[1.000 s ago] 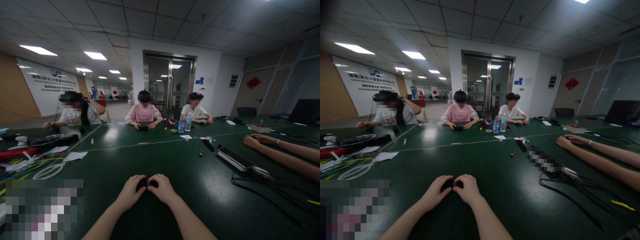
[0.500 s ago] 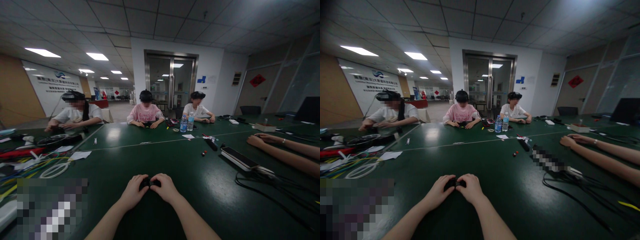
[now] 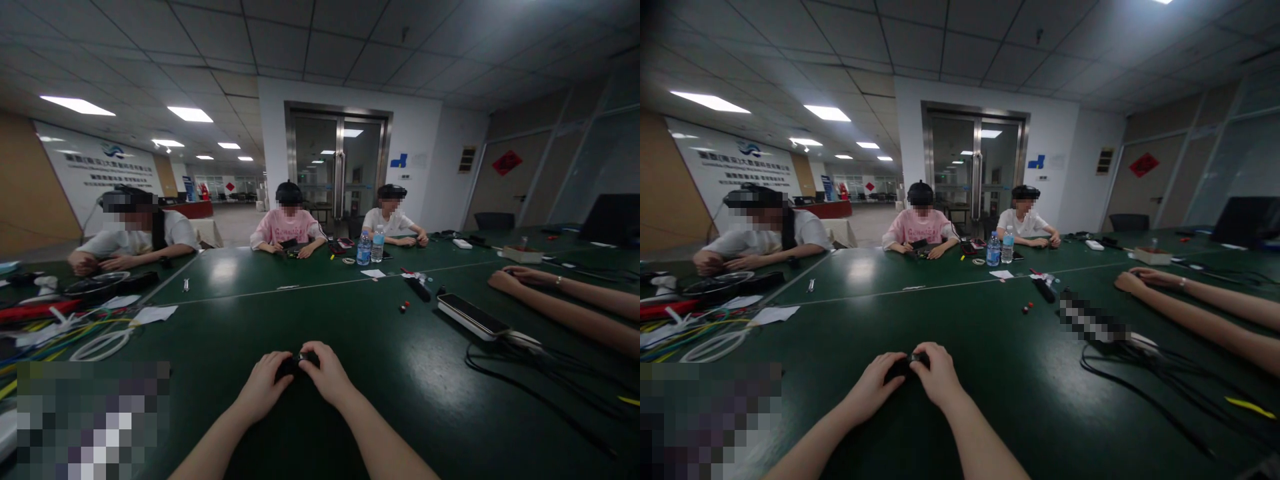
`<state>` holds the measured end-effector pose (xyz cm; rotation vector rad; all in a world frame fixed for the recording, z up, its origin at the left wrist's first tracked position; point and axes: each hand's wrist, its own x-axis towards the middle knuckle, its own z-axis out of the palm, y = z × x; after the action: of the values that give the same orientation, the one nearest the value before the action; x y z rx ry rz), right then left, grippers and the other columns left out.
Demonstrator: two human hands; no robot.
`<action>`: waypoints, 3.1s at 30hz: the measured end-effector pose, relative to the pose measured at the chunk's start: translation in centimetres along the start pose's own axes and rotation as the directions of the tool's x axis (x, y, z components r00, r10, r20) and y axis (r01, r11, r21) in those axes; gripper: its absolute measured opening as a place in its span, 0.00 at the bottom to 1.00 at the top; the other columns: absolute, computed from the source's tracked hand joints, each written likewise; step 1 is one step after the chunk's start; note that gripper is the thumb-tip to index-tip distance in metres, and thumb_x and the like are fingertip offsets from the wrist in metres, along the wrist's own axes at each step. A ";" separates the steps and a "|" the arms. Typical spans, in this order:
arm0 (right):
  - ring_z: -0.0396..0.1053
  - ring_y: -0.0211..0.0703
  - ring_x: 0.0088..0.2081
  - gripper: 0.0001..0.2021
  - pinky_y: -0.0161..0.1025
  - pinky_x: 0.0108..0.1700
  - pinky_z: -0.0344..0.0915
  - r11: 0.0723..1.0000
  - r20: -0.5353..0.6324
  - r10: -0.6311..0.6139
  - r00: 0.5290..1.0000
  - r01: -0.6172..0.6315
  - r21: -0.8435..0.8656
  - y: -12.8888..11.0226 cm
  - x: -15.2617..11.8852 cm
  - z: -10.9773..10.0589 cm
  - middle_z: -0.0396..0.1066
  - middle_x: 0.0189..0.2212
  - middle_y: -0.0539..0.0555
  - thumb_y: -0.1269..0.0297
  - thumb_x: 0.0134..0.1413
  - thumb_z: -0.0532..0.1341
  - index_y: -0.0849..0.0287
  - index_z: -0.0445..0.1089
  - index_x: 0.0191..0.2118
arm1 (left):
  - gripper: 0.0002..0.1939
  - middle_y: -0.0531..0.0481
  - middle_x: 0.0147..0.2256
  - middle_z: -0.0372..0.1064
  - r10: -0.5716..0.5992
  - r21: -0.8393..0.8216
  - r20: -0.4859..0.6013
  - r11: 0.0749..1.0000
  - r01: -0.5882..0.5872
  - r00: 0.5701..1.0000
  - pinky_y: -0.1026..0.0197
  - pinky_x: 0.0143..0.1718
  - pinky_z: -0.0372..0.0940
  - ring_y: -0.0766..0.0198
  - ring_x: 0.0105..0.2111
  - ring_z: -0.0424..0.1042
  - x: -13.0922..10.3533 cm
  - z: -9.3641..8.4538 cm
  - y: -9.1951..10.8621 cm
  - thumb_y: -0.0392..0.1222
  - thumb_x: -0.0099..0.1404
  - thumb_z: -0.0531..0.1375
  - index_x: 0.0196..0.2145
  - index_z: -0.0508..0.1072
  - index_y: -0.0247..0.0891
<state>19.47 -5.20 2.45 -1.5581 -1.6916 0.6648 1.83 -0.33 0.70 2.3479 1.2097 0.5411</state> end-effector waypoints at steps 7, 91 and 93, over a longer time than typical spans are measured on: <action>0.64 0.42 0.48 0.11 0.39 0.48 0.61 0.982 -0.054 0.099 0.994 -0.088 0.170 0.2 0.0 -0.3 0.66 0.44 0.50 0.62 0.55 0.52 0.52 0.62 0.45 | 0.22 0.47 0.51 0.64 -0.030 0.014 0.020 0.999 0.030 0.999 0.53 0.53 0.56 0.56 0.52 0.61 0.0 0.0 -0.2 0.45 0.59 0.54 0.51 0.64 0.40; 0.58 0.49 0.56 0.20 0.50 0.54 0.56 0.993 0.122 0.092 0.988 -0.081 -0.087 2.0 0.4 0.0 0.65 0.51 0.50 0.66 0.48 0.59 0.48 0.66 0.49 | 0.26 0.34 0.59 0.49 -0.663 0.166 -0.461 0.589 0.791 0.590 0.31 0.49 0.50 0.39 0.58 0.49 -1.9 -9.3 -6.8 0.54 0.64 0.45 0.54 0.60 0.36; 0.58 0.50 0.56 0.19 0.50 0.54 0.56 0.993 0.122 0.085 0.989 -0.075 -0.090 2.2 0.4 0.0 0.65 0.51 0.49 0.66 0.48 0.58 0.48 0.66 0.49 | 0.26 0.34 0.59 0.49 -0.671 0.160 -0.447 0.591 0.791 0.592 0.32 0.49 0.51 0.40 0.58 0.49 -1.9 -9.2 -7.3 0.54 0.64 0.45 0.54 0.60 0.36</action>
<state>20.79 -4.50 0.77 -1.6822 -1.7776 0.7543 -8.82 3.77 3.99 1.7192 2.4626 0.4540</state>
